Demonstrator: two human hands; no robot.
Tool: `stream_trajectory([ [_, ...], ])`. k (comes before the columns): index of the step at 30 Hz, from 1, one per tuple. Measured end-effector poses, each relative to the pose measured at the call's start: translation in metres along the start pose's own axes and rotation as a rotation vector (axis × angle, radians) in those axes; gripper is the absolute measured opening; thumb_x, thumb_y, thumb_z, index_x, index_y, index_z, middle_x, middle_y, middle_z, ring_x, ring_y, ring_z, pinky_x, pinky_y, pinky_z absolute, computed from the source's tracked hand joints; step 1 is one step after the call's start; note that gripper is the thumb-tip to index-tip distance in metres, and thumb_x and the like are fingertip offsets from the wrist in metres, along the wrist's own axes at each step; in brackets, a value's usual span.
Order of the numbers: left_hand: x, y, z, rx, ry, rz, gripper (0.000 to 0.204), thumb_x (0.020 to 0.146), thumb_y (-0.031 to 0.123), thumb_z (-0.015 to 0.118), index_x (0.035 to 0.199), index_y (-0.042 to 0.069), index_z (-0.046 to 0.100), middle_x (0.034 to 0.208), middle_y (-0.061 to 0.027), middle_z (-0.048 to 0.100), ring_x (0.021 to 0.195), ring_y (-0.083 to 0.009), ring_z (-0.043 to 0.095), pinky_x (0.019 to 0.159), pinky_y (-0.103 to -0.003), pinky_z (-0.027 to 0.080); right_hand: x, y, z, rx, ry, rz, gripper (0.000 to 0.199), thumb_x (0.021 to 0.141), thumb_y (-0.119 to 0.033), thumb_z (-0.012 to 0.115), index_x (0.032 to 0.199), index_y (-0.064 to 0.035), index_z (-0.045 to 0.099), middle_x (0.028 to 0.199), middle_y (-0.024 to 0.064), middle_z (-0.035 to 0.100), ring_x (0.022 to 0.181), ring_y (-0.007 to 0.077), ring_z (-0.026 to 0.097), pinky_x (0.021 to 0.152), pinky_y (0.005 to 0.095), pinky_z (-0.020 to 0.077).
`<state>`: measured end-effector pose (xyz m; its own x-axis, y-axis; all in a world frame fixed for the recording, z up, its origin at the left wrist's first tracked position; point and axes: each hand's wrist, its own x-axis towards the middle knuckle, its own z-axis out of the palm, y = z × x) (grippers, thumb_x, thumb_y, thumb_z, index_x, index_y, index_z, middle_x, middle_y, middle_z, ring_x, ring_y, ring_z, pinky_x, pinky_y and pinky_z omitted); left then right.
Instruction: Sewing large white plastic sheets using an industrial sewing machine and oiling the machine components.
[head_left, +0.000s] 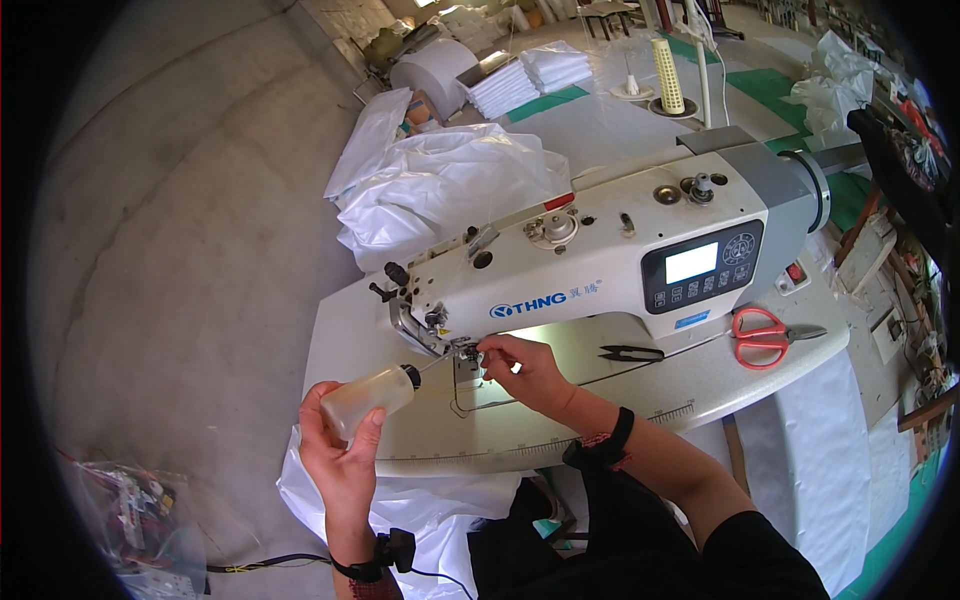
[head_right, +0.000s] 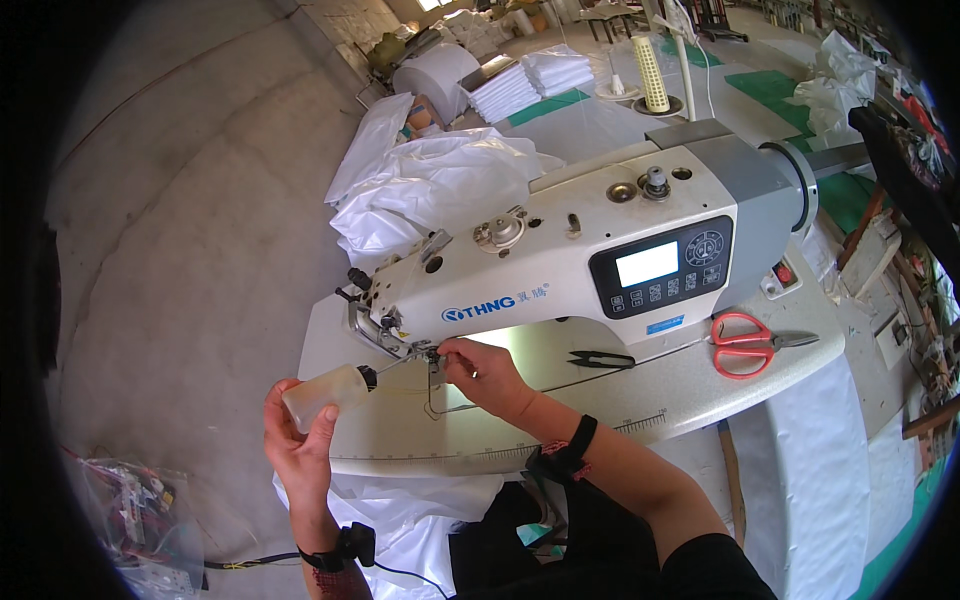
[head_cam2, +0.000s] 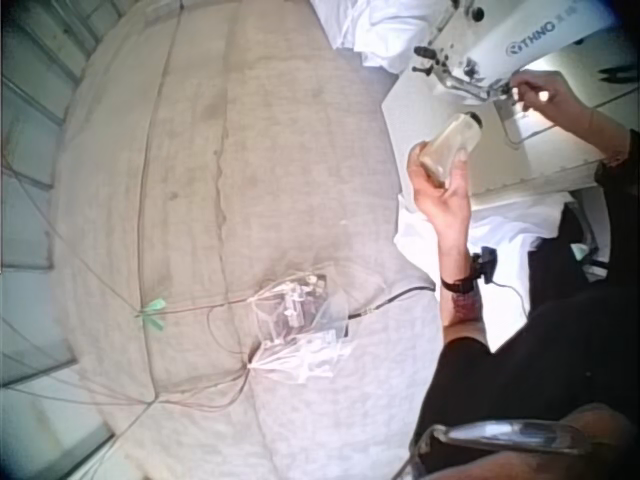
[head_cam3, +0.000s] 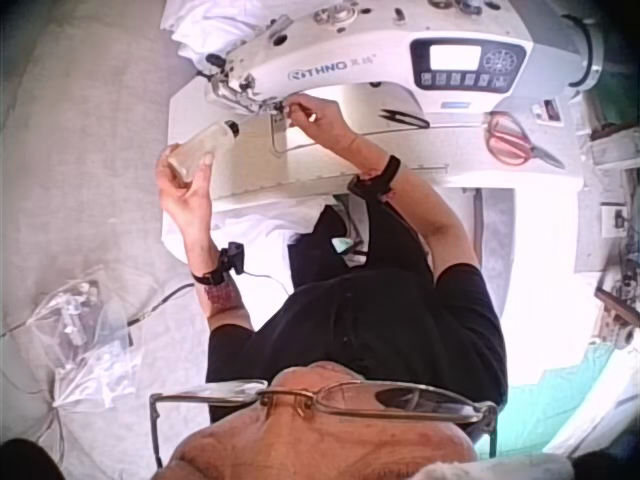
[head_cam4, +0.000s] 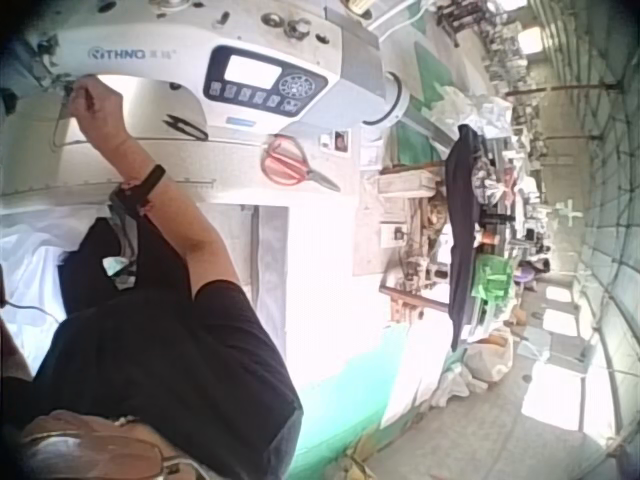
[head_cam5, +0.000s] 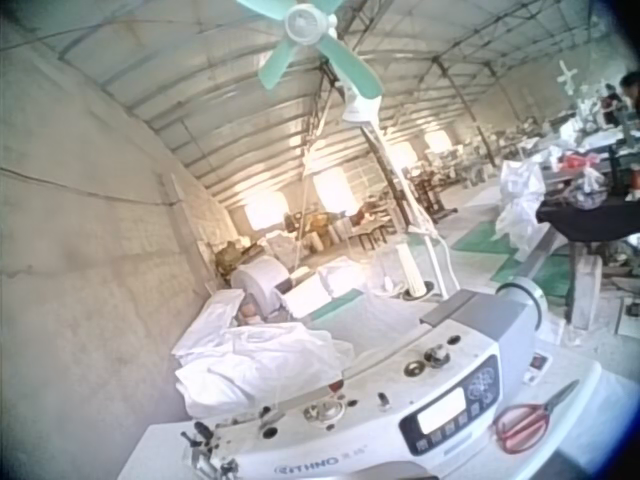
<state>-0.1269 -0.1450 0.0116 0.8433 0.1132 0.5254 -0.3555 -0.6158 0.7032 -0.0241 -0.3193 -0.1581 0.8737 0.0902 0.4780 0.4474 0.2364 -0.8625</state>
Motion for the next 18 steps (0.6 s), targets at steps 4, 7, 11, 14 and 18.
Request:
stream_trajectory([
  [4, -0.002, 0.001, 0.001, 0.018, 0.001, 0.007, 0.047, 0.079, 0.007, 0.073, 0.117, -0.001, 0.047, 0.104, -0.0086, 0.057, 0.094, -0.0157, 0.057, 0.085, -0.027, 0.045, 0.000, 0.000, 0.000, -0.016, 0.003, 0.002, 0.016, 0.090, -0.001, 0.051, 0.104, 0.0033, 0.058, 0.081, 0.0058, 0.061, 0.073, 0.0115, 0.064, 0.068, 0.0227, 0.0524],
  [7, -0.006, 0.005, 0.003, 0.009, 0.013, 0.014, 0.047, 0.078, 0.004, 0.072, 0.117, -0.002, 0.046, 0.107, -0.0092, 0.055, 0.097, -0.0162, 0.055, 0.087, -0.027, 0.045, -0.003, 0.001, -0.001, -0.049, 0.023, -0.023, 0.016, 0.090, -0.001, 0.052, 0.104, 0.0034, 0.058, 0.082, 0.0064, 0.062, 0.073, 0.0116, 0.065, 0.067, 0.0228, 0.0526],
  [11, -0.031, -0.017, 0.009, -0.061, 0.125, 0.032, 0.049, 0.078, 0.001, 0.070, 0.119, -0.002, 0.045, 0.110, -0.0093, 0.053, 0.100, -0.0169, 0.054, 0.089, -0.028, 0.044, -0.007, 0.004, -0.002, -0.164, 0.114, -0.143, 0.019, 0.086, -0.003, 0.056, 0.105, 0.0009, 0.057, 0.079, 0.0097, 0.067, 0.067, 0.0134, 0.066, 0.063, 0.0257, 0.0527],
  [14, -0.059, -0.035, 0.015, -0.198, 0.293, -0.110, 0.047, 0.081, 0.000, 0.065, 0.122, -0.003, 0.041, 0.111, -0.0110, 0.051, 0.099, -0.0184, 0.054, 0.089, -0.031, 0.045, -0.012, -0.003, 0.001, -0.186, 0.153, -0.125, 0.022, 0.086, -0.003, 0.056, 0.108, 0.0002, 0.053, 0.078, 0.0103, 0.067, 0.067, 0.0145, 0.067, 0.062, 0.0264, 0.0532],
  [18, -0.092, -0.055, 0.028, -0.677, 0.444, -0.308, 0.033, 0.089, 0.010, 0.057, 0.117, -0.003, 0.044, 0.111, -0.0136, 0.053, 0.100, -0.0220, 0.058, 0.088, -0.035, 0.052, -0.023, -0.014, -0.004, -0.128, 0.163, -0.048, 0.023, 0.087, -0.003, 0.055, 0.109, -0.0003, 0.050, 0.078, 0.0107, 0.067, 0.067, 0.0150, 0.067, 0.063, 0.0268, 0.0538],
])
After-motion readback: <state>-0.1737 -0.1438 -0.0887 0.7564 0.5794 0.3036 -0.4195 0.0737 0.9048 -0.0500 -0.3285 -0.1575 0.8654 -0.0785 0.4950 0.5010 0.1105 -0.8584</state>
